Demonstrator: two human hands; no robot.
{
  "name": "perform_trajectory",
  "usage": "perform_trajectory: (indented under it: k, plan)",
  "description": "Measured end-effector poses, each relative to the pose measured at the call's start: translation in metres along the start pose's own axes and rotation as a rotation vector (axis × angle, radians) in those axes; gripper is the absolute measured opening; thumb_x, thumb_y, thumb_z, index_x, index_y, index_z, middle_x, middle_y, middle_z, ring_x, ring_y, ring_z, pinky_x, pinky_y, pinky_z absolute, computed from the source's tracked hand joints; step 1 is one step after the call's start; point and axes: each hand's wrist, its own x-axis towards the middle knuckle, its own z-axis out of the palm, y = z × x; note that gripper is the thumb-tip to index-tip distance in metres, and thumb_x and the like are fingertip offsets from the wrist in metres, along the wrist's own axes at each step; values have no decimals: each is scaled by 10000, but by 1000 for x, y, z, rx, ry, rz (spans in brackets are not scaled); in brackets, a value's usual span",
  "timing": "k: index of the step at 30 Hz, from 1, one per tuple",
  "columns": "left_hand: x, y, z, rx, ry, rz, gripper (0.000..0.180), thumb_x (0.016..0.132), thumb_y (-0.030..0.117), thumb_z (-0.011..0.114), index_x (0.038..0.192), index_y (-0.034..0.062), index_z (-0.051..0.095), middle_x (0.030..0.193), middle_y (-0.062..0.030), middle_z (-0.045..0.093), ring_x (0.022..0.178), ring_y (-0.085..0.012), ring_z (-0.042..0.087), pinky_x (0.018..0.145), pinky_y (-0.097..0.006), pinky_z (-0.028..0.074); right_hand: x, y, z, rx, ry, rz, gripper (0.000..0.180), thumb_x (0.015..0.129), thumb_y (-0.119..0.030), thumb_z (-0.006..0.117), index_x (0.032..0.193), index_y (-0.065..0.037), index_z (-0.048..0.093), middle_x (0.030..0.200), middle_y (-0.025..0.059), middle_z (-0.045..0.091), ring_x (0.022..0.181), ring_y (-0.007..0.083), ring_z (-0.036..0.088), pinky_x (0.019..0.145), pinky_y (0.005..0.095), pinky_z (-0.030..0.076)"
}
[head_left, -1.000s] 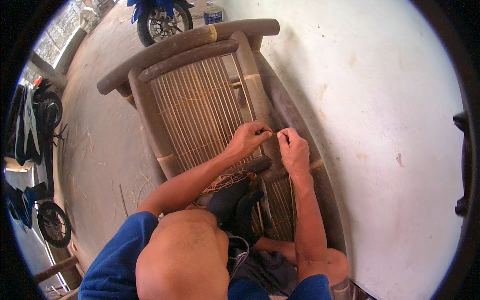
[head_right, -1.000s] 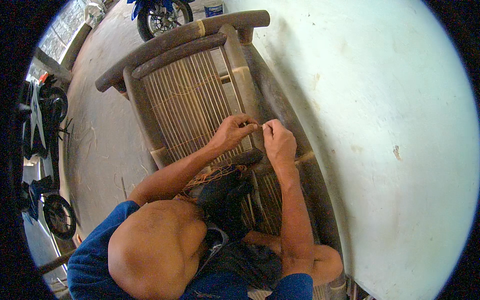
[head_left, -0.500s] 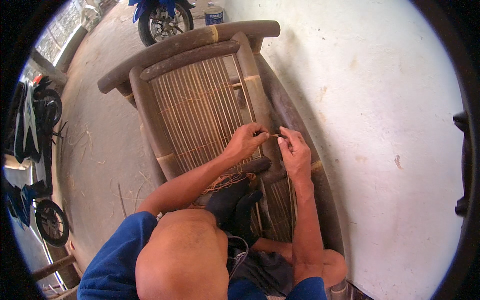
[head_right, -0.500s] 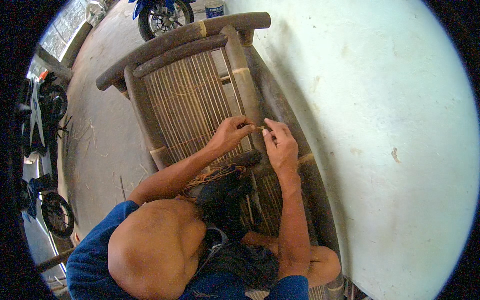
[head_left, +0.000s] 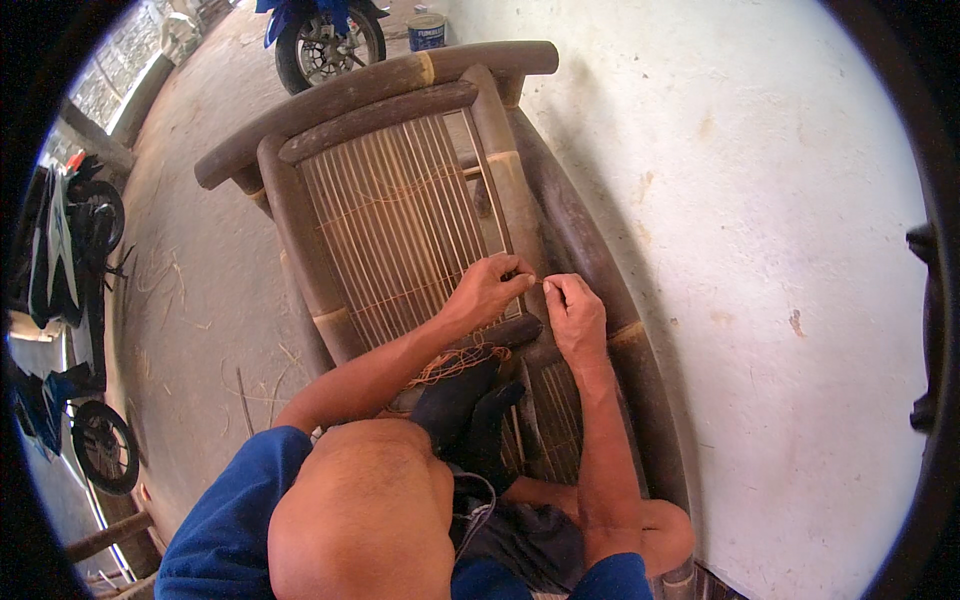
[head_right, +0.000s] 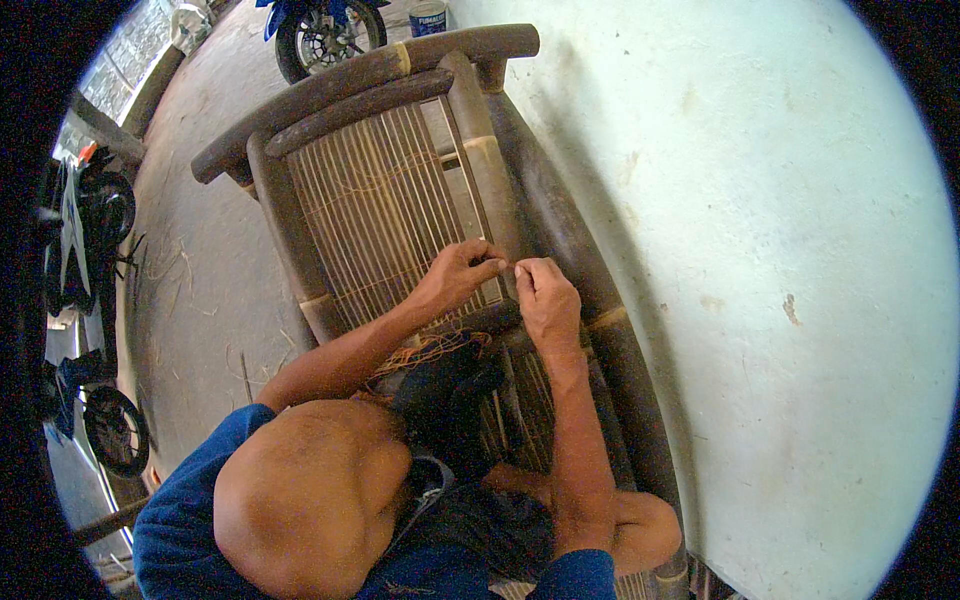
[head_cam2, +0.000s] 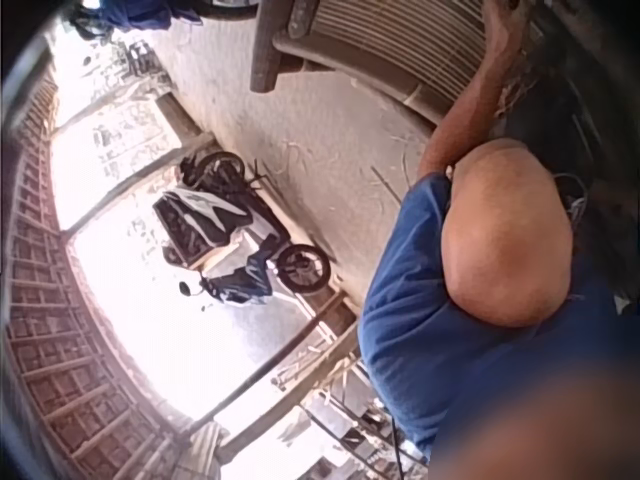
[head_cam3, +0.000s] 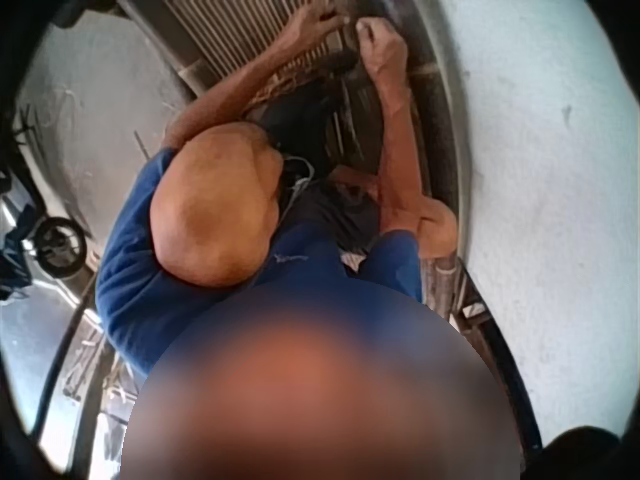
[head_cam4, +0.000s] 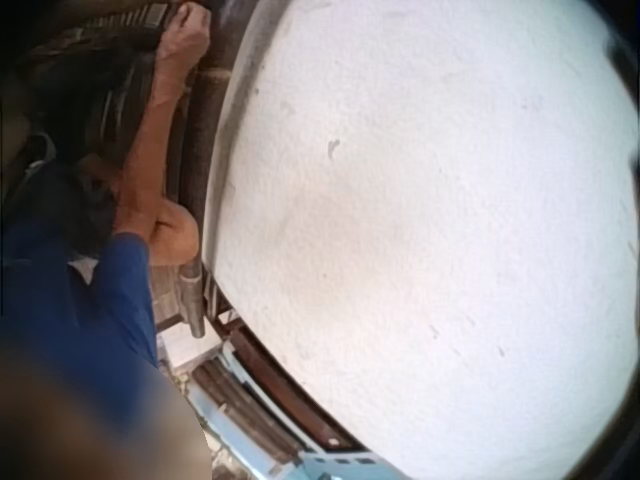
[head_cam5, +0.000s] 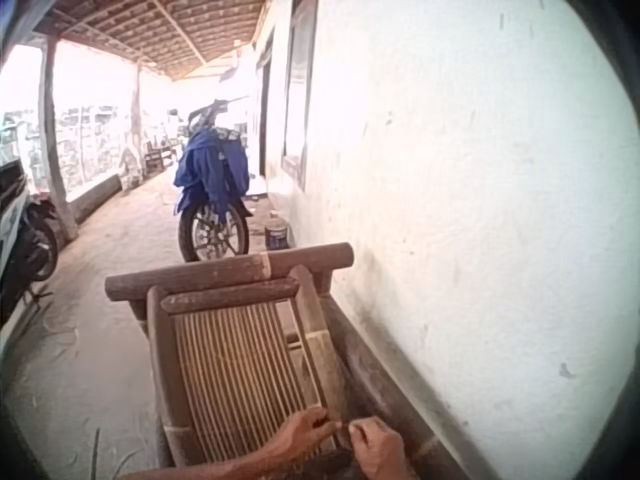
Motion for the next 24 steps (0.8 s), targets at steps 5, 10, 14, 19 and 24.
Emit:
perform_trajectory:
  k: [5,10,14,19,24]
  plan:
    - [-2,-8,-1,-13,-22,-22,343,994,297,666,1063,-35,717,919,-129,648,812,-216,607,754,-430,493,-1,2,4,-14,22,-1,171,1010,-189,607,1053,-33,662,1022,180,698,918,418,687,785,480,555]
    - [0,-17,-8,1,-16,-151,331,986,286,671,1060,-33,723,817,-112,634,738,-185,584,697,-418,480,2,6,14,-47,64,16,167,1009,-186,606,1053,-34,656,1025,182,696,924,418,684,787,483,553]
    - [1,-22,-16,-19,12,-155,312,977,288,683,1031,-16,726,771,-77,624,693,-156,562,649,-391,462,5,15,29,-38,125,22,153,1006,-179,607,1038,-37,653,1017,183,695,913,423,680,781,484,552]
    - [6,-30,-18,-110,-4,-240,298,981,301,698,988,4,720,760,-22,626,677,-114,544,608,-313,431,6,28,56,-83,115,90,119,989,-162,623,1013,-48,646,1012,198,686,914,431,673,767,500,540]
    - [8,-36,-3,-596,65,-419,270,972,274,720,996,7,756,813,-14,675,741,-133,592,665,-314,459,-10,16,86,-140,26,27,157,934,-96,638,1066,-18,606,1005,230,670,934,471,656,778,536,527]
